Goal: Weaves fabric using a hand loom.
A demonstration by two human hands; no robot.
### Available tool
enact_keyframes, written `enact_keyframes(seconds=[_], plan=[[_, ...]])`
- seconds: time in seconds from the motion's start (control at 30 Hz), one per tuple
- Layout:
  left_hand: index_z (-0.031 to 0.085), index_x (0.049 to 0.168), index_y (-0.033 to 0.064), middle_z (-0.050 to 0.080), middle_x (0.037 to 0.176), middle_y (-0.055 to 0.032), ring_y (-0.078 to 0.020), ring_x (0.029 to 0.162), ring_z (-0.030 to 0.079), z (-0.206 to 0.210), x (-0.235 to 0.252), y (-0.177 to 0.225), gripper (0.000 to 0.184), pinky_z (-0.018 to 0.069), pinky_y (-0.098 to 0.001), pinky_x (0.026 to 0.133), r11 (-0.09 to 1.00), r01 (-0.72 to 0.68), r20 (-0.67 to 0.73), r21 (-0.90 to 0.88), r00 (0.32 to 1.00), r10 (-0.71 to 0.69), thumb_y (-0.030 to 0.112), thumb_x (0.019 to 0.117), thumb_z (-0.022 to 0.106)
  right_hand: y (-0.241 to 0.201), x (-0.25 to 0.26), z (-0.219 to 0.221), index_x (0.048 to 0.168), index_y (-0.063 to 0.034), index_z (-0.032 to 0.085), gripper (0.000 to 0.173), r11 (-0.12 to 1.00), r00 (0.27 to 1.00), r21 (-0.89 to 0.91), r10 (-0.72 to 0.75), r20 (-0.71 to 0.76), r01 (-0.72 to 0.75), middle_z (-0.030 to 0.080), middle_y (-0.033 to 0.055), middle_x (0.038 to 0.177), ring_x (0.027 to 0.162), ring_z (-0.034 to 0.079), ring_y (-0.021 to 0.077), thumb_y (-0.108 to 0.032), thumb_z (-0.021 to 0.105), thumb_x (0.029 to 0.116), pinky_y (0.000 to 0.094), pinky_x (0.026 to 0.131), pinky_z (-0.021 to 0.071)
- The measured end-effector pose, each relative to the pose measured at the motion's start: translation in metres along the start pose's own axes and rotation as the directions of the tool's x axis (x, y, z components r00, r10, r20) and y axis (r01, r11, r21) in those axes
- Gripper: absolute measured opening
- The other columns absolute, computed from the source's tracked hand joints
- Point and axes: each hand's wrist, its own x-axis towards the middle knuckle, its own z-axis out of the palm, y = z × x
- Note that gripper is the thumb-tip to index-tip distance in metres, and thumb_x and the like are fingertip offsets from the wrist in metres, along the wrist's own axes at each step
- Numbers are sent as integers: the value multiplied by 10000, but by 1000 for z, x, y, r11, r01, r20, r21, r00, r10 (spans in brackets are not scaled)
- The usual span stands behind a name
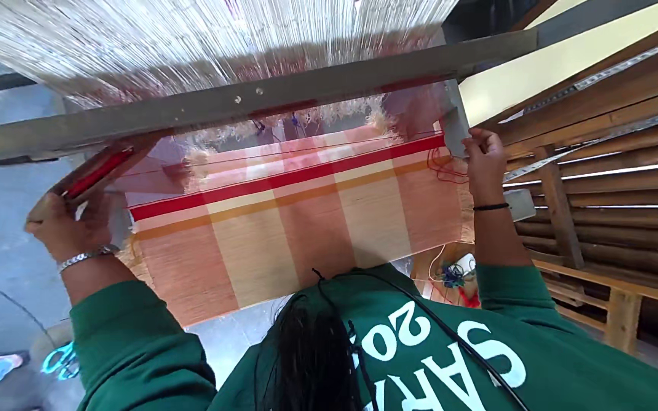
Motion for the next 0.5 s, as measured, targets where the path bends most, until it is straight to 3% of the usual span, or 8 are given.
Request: enact_keyframes(seconds=[0.1, 0.23, 0.33, 0.4, 0.5], plan=[[476, 1436, 85, 630, 1327, -85, -217, 1165, 649, -52, -24, 6, 371, 556, -395, 972, 994, -81, -173, -67, 983, 68, 243, 1106, 409, 9, -1, -14, 1323, -15, 601, 364, 997, 1000, -68, -21, 9, 21, 672, 143, 1218, 1028, 655, 180, -227, 589, 1028, 371, 903, 543], [400, 1460, 42, 589, 1353, -149, -272, 1184, 640, -113, -64, 16, 371, 563, -432, 986, 952, -221, -316, -212, 937, 147, 169, 1111, 411, 14, -17, -27, 1321, -36, 596, 336, 993, 999, -116, 2, 32, 2, 668, 148, 1239, 1045, 656, 212, -246, 535, 1066, 421, 926, 534], [395, 1452, 73, 603, 1318, -100, -225, 1096, 680, -114, -111, 25, 360, 587, -376, 936, 974, -201, -280, -102, 945, 166, 229, 1129, 372, 21, -4, -21, 1309, 19, 616, 349, 999, 999, -44, -1, 54, 3, 671, 178, 1259, 1111, 661, 212, -187, 565, 1031, 386, 980, 532], [324, 1475, 119, 609, 1281, -78, -220, 1027, 694, -106, -139, 17, 406, 606, -393, 879, 984, -174, -183, -31, 969, 166, 250, 1107, 435, 16, -3, -16, 1303, 28, 607, 340, 998, 995, -55, -8, 96, 13, 658, 183, 1271, 1139, 650, 208, -176, 566, 1034, 378, 1009, 525], [281, 1412, 133, 630, 1121, -63, -210, 874, 711, -65, -180, -2, 418, 631, -398, 780, 996, -91, -71, -3, 993, 91, 201, 1060, 495, 2, -5, -13, 1252, 34, 630, 321, 972, 978, -203, -83, 189, 122, 655, 224, 1240, 1151, 644, 292, -167, 605, 1004, 463, 1021, 517]])
